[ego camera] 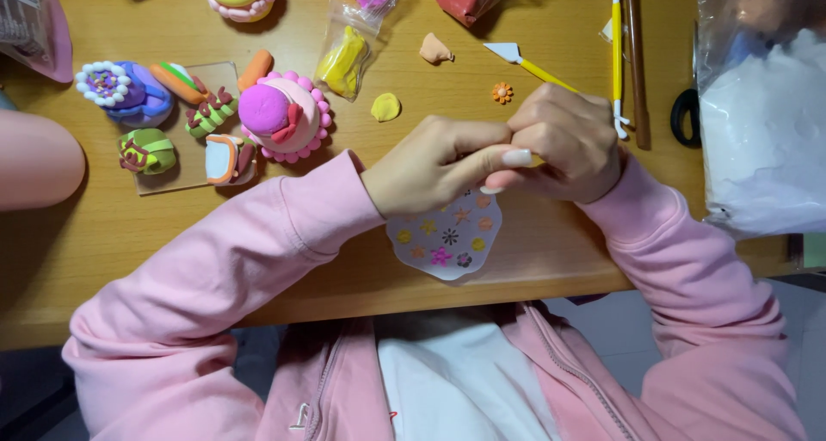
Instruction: Molding small clay flowers using a silicone mold and various colors of clay
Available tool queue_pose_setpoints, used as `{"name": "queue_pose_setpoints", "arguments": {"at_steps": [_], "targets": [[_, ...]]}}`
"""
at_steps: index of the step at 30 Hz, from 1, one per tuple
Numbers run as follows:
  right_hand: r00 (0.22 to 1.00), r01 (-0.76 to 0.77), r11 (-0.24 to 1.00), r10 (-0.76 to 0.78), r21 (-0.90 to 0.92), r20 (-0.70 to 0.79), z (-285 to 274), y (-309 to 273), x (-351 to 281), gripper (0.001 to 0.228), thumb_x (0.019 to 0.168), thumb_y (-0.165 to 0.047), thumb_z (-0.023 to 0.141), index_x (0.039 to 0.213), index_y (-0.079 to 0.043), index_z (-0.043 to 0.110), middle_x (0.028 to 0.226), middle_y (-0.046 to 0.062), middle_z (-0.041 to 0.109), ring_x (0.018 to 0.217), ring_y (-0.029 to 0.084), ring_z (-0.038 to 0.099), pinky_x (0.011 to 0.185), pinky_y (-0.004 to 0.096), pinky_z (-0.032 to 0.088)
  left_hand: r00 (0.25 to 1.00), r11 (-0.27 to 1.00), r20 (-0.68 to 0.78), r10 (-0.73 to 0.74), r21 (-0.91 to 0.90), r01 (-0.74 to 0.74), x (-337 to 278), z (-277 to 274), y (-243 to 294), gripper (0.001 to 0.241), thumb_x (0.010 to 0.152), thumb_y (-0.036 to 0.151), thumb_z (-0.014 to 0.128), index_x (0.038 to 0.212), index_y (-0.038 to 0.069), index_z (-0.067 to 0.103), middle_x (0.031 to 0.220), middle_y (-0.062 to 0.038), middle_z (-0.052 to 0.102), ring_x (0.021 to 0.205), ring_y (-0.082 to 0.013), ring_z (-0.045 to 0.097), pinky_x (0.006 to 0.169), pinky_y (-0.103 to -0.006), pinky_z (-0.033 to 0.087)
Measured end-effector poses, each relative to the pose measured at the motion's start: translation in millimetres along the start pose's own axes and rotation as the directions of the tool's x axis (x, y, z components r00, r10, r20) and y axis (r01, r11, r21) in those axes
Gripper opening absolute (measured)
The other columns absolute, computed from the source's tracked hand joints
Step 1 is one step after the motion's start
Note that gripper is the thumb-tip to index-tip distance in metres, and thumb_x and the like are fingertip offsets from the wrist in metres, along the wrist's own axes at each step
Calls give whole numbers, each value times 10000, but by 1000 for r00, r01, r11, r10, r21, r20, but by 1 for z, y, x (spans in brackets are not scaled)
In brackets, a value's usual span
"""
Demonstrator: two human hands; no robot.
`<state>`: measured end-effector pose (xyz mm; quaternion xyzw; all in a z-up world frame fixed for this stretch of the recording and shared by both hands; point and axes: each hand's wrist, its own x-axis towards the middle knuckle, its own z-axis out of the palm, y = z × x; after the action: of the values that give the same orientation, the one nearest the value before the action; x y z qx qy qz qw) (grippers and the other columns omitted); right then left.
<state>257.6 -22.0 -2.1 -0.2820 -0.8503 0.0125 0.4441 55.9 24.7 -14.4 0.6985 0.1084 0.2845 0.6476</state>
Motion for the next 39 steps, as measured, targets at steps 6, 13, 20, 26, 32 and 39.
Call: {"name": "queue_pose_setpoints", "arguments": {"at_steps": [6,13,20,26,32,39], "targets": [[997,71,997,-71,-31,-2,3,-6,-3,341,1049,-260,646,806,-20,652,666,79,578,500,235,500,434,352,447,995,990,65,-76,-117,84,-4,6,6,390,1085,319,528,746,159,633,563,9,557,575,-88,463,552,-251,449],[893,-450,879,439,-161,-95,-49,18,-11,441,1209,-39,558,773,10,591,751,147,638,686,273,592,706,412,442,964,989,-223,-146,-66,135,-1,-16,56,559,1042,466,378,617,123,496,565,-10,522,496,-86,449,555,-252,405],[712,-468,570,696,-676,94,-56,68,-56,456,1148,-353,974,831,-148,720,761,1,705,680,231,671,675,404,483,985,819,-112,130,572,-43,-49,-30,57,259,1076,241,599,904,48,585,828,-81,604,729,-239,528,698,-364,396],[640,-386,412,764,-826,82,-59,71,-66,817,1285,-557,958,689,-155,571,602,84,481,593,336,457,584,469,323,992,555,-38,121,831,-36,-96,-21,51,348,1054,309,626,1227,7,629,1203,-144,668,1042,-356,594,875,-472,459],[750,-387,495,659,-778,46,-62,60,-68,846,1335,-343,1047,735,-113,496,666,87,441,625,323,397,618,473,312,981,589,-153,118,806,55,-123,-15,49,334,1036,173,663,1290,-38,614,1296,-196,658,1170,-399,602,1050,-525,473],[918,-185,962,241,-199,314,-24,-54,0,220,1073,-169,690,1199,0,754,1238,224,698,1094,393,664,994,516,477,977,549,-172,126,832,76,-131,-2,36,307,1064,88,591,1353,-17,592,1390,-176,627,1243,-384,583,1161,-608,377]]}}
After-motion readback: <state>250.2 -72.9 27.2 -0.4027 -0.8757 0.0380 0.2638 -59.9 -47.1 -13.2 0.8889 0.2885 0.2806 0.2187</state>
